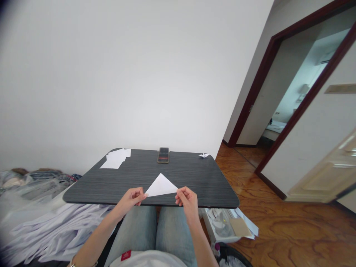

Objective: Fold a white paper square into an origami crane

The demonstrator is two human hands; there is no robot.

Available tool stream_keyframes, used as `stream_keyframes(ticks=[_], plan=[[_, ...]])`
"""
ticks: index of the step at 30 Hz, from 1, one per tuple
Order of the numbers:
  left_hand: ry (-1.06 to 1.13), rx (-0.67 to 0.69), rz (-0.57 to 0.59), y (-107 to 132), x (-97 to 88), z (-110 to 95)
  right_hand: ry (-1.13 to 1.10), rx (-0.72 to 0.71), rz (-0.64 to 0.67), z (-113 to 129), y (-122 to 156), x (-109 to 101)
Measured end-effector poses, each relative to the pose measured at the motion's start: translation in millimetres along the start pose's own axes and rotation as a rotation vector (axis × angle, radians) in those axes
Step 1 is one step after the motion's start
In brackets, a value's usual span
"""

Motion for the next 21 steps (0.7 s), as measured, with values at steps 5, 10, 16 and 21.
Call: stream_keyframes(ticks=[5,10,16,21], plan=[[0.069,-0.005,-0.177,1,-22.3,3,-0.023,-0.015,-0.058,5,-1,-8],[0.120,-0.058,-0.224,1,-21.2,-8,-0.020,-0.008,0.002,5,1,-1],[0.228,-0.037,-0.109,1,5.1,-32,-0.013,0.001,0.096,1,3,8],[0.331,-0.094,-0.016,2,16.9,-26,-0.010,0.001,0.114,2,4,10]])
Point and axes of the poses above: each hand's wrist, its own y-axis away from the middle knuckle, its own x-axis out of the palm, z = x × y, the point moved 7 cm from there along -y, towards the middle knuckle, and after that the axes turned 4 degrees about -y, right-handed, at the moved point
